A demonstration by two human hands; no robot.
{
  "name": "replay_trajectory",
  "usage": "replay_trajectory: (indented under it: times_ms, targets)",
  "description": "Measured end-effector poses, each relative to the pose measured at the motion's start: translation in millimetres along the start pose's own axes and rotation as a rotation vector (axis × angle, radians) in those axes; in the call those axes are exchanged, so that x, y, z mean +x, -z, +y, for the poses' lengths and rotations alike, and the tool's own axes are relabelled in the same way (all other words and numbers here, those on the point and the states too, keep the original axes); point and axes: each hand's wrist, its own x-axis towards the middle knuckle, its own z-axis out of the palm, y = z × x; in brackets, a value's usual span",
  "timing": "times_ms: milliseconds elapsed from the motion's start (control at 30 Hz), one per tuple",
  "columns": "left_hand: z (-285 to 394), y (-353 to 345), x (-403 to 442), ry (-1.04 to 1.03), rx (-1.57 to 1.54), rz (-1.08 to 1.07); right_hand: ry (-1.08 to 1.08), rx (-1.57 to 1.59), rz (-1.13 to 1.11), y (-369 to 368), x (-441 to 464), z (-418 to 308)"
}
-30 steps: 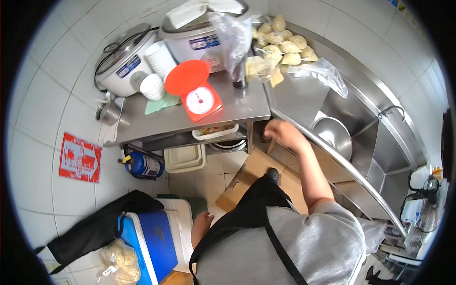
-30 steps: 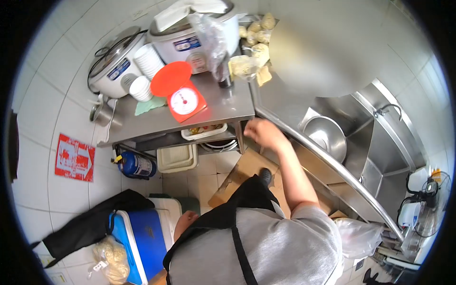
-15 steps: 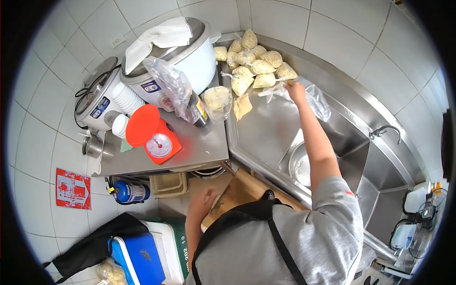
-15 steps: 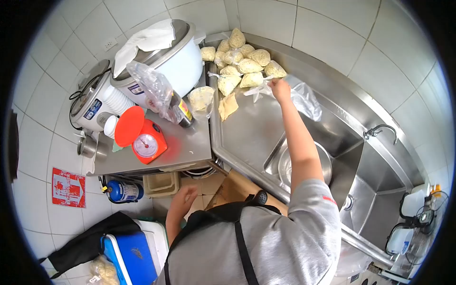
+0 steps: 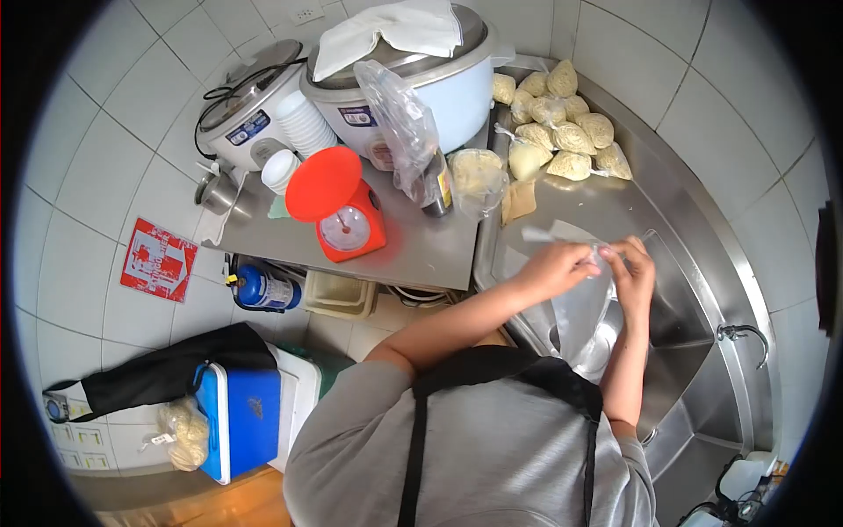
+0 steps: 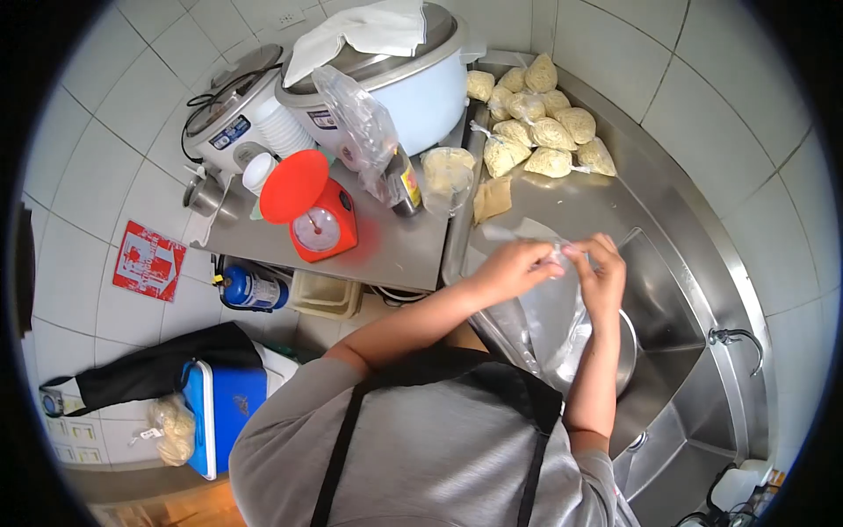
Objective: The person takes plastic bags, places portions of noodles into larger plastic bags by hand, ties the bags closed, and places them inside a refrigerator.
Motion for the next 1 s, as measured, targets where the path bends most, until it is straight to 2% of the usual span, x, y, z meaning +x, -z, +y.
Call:
replay_trajectory:
  times_ms: [33, 100, 133, 200, 233, 267, 300, 367, 433, 533, 567, 667, 700, 800, 867, 1000]
  targets:
    - [2.5, -3.5, 1.4, 0.061, -0.088, -0.105, 0.025, -0.052, 0.102, -3.7, -0.9, -5.2]
    - [-17.4, -25.9, 5.6, 0.082, -0.397, -0.053, 0.065, -0.181, 0.314, -7.1, -3.1, -18.1]
    - [-26.0, -33.5, 6.9, 0.092, -0.559, -0.033, -0.005, -0.216, 0.349, -9.3, -7.8, -25.7]
    - [-34.9, -35.9, 10.2, 0.288, -0.963, -0.164, -0.141, -0.284, 0.424, -16.6, -16.7, -38.1]
    - [-32.8, -29.7, 8.7, 0.385, -1.134, -0.221, -0.315, -0.201, 0.299, -22.3, -22.4, -34.2]
    - [-31.5, -25.8, 7.6, 0.487, -1.301, -0.279, -0.400, -0.049, 0.293, -32.3, -23.5, -29.7]
    - [-33.4, -25.9, 6.2, 0.443, -1.351, -0.374, -0.449, -0.062, 0.293, -36.0, -20.2, -28.1]
    - [-37.6, -26.3, 2.2, 0.454, -1.435, -0.416, -0.495, -0.036, 0.283, -39.2, -23.3, -18.0]
    - [-47.5, -21.9, 3.3, 0.457, -1.493, -0.482, -0.481, 0.047, 0.268, -38.4, -28.2, -3.9]
    - [-52.2, -23.0, 2.0, 0.344, -1.223, -0.353, -0.539, -0.091, 0.188, -40.4, -36.7, -3.5]
    - [-54.0, -24.2, -1.7, 0.389, -1.278, -0.234, -0.523, -0.139, 0.180, -42.1, -38.3, -5.8]
    - [-45.9, -14.8, 1.5, 0.319, -1.182, -0.216, -0.526, -0.173, 0.184, -48.0, -36.3, -15.9]
    - [-45.0, -16.6, 1.9, 0.352, -1.204, -0.156, -0.511, -0.126, 0.207, -50.7, -36.0, -16.5]
    - [-60.1, -19.0, 7.3, 0.549, -1.154, -0.235, -0.496, -0.014, 0.231, -57.4, -36.5, -7.9]
    - [-65.6, -20.8, 6.7, 0.580, -1.211, -0.247, -0.432, 0.023, 0.223, -59.4, -36.5, -8.8]
    - [-69.3, -21.8, 6.8, 0.583, -1.214, -0.235, -0.552, 0.142, 0.196, -53.0, -42.6, -10.0]
